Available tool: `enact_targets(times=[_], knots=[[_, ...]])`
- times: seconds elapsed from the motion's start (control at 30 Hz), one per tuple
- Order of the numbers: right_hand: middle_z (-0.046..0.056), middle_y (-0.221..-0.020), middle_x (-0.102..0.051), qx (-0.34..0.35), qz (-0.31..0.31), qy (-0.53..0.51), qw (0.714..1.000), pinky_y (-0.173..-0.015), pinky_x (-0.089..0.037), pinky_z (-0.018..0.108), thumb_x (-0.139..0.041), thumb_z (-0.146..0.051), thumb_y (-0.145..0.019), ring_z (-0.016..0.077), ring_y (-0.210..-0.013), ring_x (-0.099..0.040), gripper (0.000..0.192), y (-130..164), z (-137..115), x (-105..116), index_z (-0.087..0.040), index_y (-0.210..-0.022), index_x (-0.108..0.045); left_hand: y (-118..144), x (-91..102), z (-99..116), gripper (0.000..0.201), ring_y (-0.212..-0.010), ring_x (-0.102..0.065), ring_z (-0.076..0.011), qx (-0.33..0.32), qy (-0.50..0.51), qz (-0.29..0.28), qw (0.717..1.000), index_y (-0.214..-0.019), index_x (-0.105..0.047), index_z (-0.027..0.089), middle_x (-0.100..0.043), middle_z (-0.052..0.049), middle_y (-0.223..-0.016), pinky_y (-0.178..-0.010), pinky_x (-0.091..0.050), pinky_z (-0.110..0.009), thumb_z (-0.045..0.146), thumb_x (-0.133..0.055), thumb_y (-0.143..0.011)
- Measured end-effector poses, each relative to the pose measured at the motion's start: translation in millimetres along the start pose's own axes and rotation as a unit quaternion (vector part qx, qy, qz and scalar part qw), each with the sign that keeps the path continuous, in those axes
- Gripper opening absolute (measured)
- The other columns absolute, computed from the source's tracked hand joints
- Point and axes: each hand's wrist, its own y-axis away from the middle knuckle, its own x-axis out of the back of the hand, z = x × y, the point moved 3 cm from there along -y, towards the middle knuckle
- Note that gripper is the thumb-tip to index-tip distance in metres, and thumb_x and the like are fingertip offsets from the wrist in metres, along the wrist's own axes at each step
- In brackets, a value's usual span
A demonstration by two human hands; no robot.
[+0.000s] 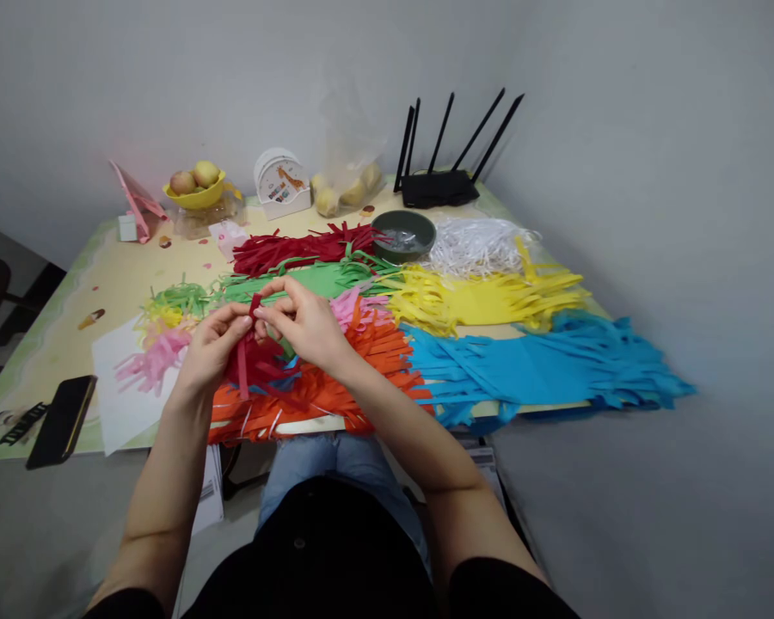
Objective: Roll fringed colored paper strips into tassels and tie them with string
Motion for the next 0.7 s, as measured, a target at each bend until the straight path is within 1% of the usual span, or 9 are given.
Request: enact_targets(times=[0.07,0.13,0.23,0.3,0.4,0.53,0.57,0.63,0.7], knots=[[-0.01,-0.053,-0.06,-0.032,-0.049,-0.054,0.997,-0.04,-0.033,0.018,-0.077,-0.047,-0.078,0.0066,-0.04,-0.045,0.046,-3,4,0,-0.017,-0.107,-0.056,0,-0.3,-1,0.033,-0.068,-0.068,-0.0138,0.0,-0.029,-0.014,0.999,-0.088,-0.065,0.015,-0.071,-0.003,-0.072,-0.066,-0.052,-0.022,0.042,-0.081,-0.079],[-0.008,-0.053,-0.063,-0.074,-0.107,-0.109,0.985,-0.036,-0.031,0.019,-0.08,-0.05,-0.073,0.0064,-0.036,-0.043,0.052,-6,8,0,-0.016,-0.105,-0.056,0,-0.2,-1,0.036,-0.069,-0.069,-0.0157,0.01,-0.03,-0.025,0.999,-0.088,-0.061,0.017,-0.071,-0.002,-0.069,-0.066,-0.052,-0.024,0.043,-0.082,-0.077],[-0.007,-0.053,-0.065,-0.123,-0.161,-0.169,0.965,-0.034,-0.03,0.018,-0.083,-0.049,-0.07,0.0052,-0.034,-0.041,0.053,-7,12,1,-0.015,-0.101,-0.057,2,2.1,-1,0.04,-0.066,-0.068,-0.0152,0.016,-0.031,-0.01,0.999,-0.089,-0.057,0.018,-0.07,0.0,-0.068,-0.064,-0.05,-0.024,0.044,-0.083,-0.074],[-0.007,-0.052,-0.065,-0.14,-0.167,-0.18,0.959,-0.034,-0.03,0.017,-0.085,-0.048,-0.069,0.0044,-0.033,-0.04,0.054,-7,14,1,-0.015,-0.102,-0.058,3,4.0,1,0.04,-0.062,-0.065,-0.0131,0.011,-0.047,0.004,0.999,-0.089,-0.059,0.018,-0.071,0.0,-0.069,-0.062,-0.049,-0.023,0.046,-0.082,-0.075],[-0.007,-0.049,-0.064,-0.146,-0.152,-0.177,0.961,-0.033,-0.03,0.016,-0.086,-0.049,-0.068,0.004,-0.033,-0.039,0.056,-5,15,1,-0.015,-0.103,-0.06,4,5.0,3,0.038,-0.061,-0.063,-0.0121,-0.004,-0.083,0.01,0.997,-0.088,-0.061,0.017,-0.071,-0.002,-0.069,-0.06,-0.048,-0.022,0.047,-0.081,-0.076],[-0.006,-0.048,-0.064,-0.149,-0.147,-0.183,0.961,-0.033,-0.028,0.016,-0.086,-0.048,-0.068,0.0041,-0.032,-0.039,0.057,-5,14,-1,-0.014,-0.106,-0.061,6,7.9,5,0.036,-0.06,-0.063,-0.0128,-0.029,-0.105,0.062,0.992,-0.087,-0.06,0.017,-0.07,-0.001,-0.069,-0.058,-0.048,-0.023,0.048,-0.078,-0.078],[-0.006,-0.049,-0.064,-0.146,-0.146,-0.183,0.961,-0.033,-0.028,0.016,-0.086,-0.048,-0.069,0.0042,-0.032,-0.039,0.057,-5,13,-1,-0.013,-0.107,-0.061,6,7.8,5,0.035,-0.06,-0.063,-0.013,-0.032,-0.108,0.06,0.992,-0.086,-0.061,0.017,-0.071,-0.002,-0.07,-0.059,-0.048,-0.023,0.047,-0.078,-0.078],[-0.006,-0.05,-0.064,-0.138,-0.144,-0.177,0.964,-0.034,-0.03,0.017,-0.085,-0.047,-0.07,0.0047,-0.033,-0.04,0.057,-6,13,-2,-0.013,-0.108,-0.062,6,6.4,5,0.033,-0.063,-0.064,-0.0135,-0.031,-0.114,0.031,0.993,-0.086,-0.063,0.017,-0.071,-0.002,-0.071,-0.063,-0.049,-0.024,0.046,-0.077,-0.079],[-0.006,-0.051,-0.064,-0.127,-0.146,-0.162,0.968,-0.034,-0.031,0.018,-0.084,-0.049,-0.07,0.0051,-0.033,-0.04,0.054,-7,13,-2,-0.014,-0.104,-0.063,5,4.3,5,0.032,-0.064,-0.064,-0.0138,-0.024,-0.113,0.003,0.993,-0.085,-0.064,0.017,-0.071,-0.002,-0.071,-0.066,-0.049,-0.024,0.045,-0.077,-0.08]])
